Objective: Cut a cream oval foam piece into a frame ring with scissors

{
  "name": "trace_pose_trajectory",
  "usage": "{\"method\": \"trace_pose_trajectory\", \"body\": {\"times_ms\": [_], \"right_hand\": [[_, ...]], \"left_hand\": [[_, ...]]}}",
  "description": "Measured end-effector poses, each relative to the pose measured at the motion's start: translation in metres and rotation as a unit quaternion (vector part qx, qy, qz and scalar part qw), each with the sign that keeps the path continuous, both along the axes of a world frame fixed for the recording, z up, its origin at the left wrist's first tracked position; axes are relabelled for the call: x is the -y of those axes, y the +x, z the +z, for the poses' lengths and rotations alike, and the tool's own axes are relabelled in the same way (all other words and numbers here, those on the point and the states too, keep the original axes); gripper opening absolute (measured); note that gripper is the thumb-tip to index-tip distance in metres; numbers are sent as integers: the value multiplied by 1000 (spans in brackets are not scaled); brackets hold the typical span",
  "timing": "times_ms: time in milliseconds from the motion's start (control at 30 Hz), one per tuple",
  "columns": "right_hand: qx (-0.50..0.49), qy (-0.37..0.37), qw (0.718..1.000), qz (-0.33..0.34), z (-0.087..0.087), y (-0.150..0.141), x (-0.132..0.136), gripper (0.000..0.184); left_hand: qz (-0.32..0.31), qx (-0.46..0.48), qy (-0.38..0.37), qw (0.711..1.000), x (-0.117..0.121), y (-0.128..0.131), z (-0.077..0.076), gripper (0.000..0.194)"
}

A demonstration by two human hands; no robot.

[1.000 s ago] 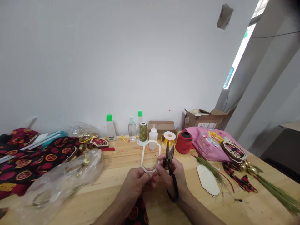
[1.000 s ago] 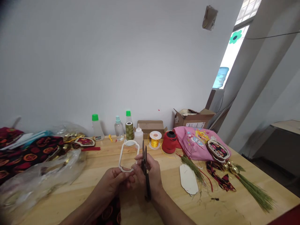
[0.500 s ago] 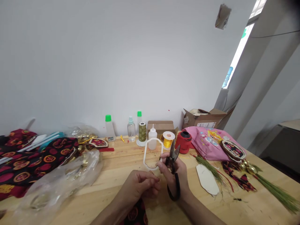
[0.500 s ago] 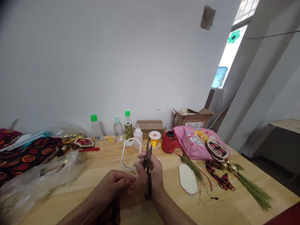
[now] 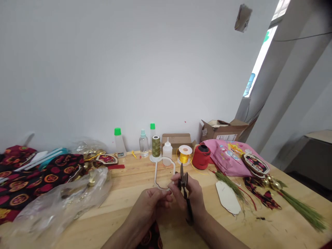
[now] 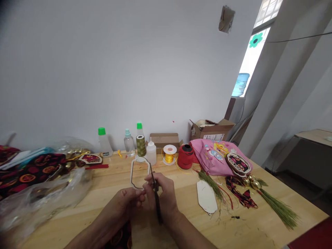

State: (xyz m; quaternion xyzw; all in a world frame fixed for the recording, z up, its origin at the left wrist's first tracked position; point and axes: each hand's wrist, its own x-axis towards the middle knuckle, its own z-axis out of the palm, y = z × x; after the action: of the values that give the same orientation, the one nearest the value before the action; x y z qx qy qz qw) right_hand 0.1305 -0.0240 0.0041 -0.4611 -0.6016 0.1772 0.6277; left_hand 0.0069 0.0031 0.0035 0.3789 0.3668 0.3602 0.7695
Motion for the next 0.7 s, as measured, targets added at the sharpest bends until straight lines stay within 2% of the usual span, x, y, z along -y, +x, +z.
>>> {"method": "trace_pose_trajectory", "body": {"times_ms": [100,267,433,533,700], "right_hand": [[27,12,1000,-7,0,-1,1,5],[-51,-28,998,-3,-3,1,-3,12],[-81,-45,996,1,-3,3,-4,12],[-53,-25,998,-12,-2,2,-2,11],[73,77,994,-1,-6,3,0,17]], "left_hand": [[1,-6,4,1000,0,-1,-1,13],[-26,-18,24,999,-1,-2,0,19],[-47,27,24,998,-1,-2,2,15],[-33,29,4,999,-1,-1,1,15],[-5,15,-15,1000,1,1,0,16]]}}
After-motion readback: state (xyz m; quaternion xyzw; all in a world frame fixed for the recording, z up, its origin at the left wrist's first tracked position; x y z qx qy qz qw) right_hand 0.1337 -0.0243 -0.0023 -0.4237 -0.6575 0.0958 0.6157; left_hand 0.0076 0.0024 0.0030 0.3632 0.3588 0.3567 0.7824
